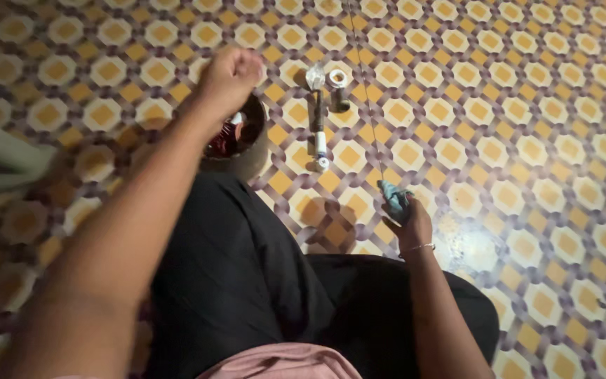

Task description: The person sits on the floor and uses a needle and thread to sew a small piece of blue fabric. They pull the thread through the fabric repeatedly, adjusting the fabric with both hands. A container with spools and other sewing supplies is visible nearby.

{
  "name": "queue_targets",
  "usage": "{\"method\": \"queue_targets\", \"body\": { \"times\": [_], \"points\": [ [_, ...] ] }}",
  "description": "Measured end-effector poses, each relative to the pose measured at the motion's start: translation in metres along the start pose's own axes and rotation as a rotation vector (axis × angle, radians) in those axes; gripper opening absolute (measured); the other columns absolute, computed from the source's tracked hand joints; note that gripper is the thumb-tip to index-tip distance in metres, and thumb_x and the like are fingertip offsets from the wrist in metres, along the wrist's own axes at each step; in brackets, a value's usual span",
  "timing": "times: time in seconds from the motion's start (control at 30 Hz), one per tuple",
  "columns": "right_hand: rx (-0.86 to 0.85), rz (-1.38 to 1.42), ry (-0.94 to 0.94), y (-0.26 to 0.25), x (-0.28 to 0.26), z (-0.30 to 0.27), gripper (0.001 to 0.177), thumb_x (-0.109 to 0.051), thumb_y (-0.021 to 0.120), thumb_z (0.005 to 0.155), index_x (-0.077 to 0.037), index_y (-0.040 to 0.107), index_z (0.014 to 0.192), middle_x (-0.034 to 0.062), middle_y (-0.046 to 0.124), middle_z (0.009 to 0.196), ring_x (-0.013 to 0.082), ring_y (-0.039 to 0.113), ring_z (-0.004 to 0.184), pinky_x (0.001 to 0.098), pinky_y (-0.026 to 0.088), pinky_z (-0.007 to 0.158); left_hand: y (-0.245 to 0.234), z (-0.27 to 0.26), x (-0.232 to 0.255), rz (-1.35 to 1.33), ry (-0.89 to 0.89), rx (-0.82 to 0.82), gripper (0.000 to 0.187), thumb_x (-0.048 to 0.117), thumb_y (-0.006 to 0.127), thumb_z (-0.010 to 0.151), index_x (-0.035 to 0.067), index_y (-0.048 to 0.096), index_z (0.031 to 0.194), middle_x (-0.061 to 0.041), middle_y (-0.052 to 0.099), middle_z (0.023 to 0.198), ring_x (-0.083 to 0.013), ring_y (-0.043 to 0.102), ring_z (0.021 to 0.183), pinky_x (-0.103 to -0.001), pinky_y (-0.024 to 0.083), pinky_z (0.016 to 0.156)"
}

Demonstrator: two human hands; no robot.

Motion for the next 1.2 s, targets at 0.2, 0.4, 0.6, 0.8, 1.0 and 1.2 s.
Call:
{"method": "queue_targets", "body": {
  "times": [0.2, 0.4, 0.6, 0.8, 1.0, 1.2],
  "points": [
    [0.129, 0.161, 0.126, 0.007, 0.002, -0.009, 0.035, -0.031, 0.05, 0.099, -0.009, 0.057, 0.126, 0.007, 0.068, 0.12, 0.0315, 0.068, 0.101, 0.0523, 0.054, 0.089, 0.053, 0.031, -0.095, 0.462, 0.05, 0.116, 0.031, 0.022, 0.077, 0.08, 0.011, 0.065, 0.106, -0.015, 0.069, 0.113, -0.0358, 0.064, 0.109, -0.044, 0.051, 0.092],
    [0.089, 0.082, 0.111, 0.013, -0.001, -0.003, 0.038, -0.032, 0.051, 0.099, -0.009, 0.058, 0.128, 0.0068, 0.07, 0.12, 0.0292, 0.067, 0.097, 0.0483, 0.055, 0.084, 0.05, 0.054, -0.131, 0.272, -0.114, 0.142, 0.027, 0.008, 0.057, 0.085, 0.007, 0.058, 0.113, -0.018, 0.07, 0.114, -0.039, 0.063, 0.114, -0.046, 0.05, 0.096],
    [0.09, -0.036, 0.122, 0.02, 0.0, -0.002, 0.037, -0.031, 0.054, 0.1, -0.006, 0.057, 0.128, 0.0116, 0.069, 0.119, 0.0322, 0.063, 0.091, 0.0498, 0.056, 0.085, 0.072, 0.046, -0.128, 0.94, -0.154, -0.197, 0.057, 0.023, 0.071, 0.083, 0.008, 0.053, 0.134, -0.023, 0.047, 0.143, -0.0483, 0.039, 0.133, -0.06, 0.017, 0.115],
    [0.1, -0.017, 0.141, 0.03, -0.006, -0.008, 0.035, -0.028, 0.055, 0.099, -0.006, 0.056, 0.127, 0.0112, 0.067, 0.121, 0.0297, 0.067, 0.106, 0.0506, 0.057, 0.092, 0.063, 0.029, -0.108, 0.992, -0.199, -0.236, 0.043, 0.017, 0.066, 0.09, 0.021, 0.063, 0.133, -0.016, 0.045, 0.154, -0.0478, 0.041, 0.139, -0.063, 0.02, 0.122],
    [0.086, -0.013, 0.113, 0.033, -0.009, -0.011, 0.038, -0.027, 0.056, 0.099, -0.003, 0.058, 0.128, 0.0134, 0.066, 0.12, 0.0292, 0.067, 0.106, 0.0483, 0.057, 0.089, 0.067, 0.037, -0.118, 0.796, -0.306, -0.158, 0.039, 0.016, 0.063, 0.094, 0.018, 0.059, 0.132, -0.015, 0.033, 0.158, -0.0512, 0.043, 0.131, -0.068, 0.045, 0.095],
    [0.061, -0.003, 0.083, 0.026, -0.01, -0.009, 0.034, -0.025, 0.056, 0.1, -0.002, 0.057, 0.126, 0.0126, 0.066, 0.119, 0.0269, 0.068, 0.106, 0.0454, 0.059, 0.09, 0.042, 0.049, -0.145, 0.429, -0.348, -0.171, 0.033, 0.009, 0.072, 0.082, 0.01, 0.067, 0.114, -0.017, 0.079, 0.116, -0.0305, 0.08, 0.105, -0.041, 0.061, 0.09]
  ]
}}
Point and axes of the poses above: each hand's wrist, its own z-axis towards the middle knuckle, its own y-axis out of the palm, x = y × z, the point moved 4 cm from there along z, towards the middle knuckle
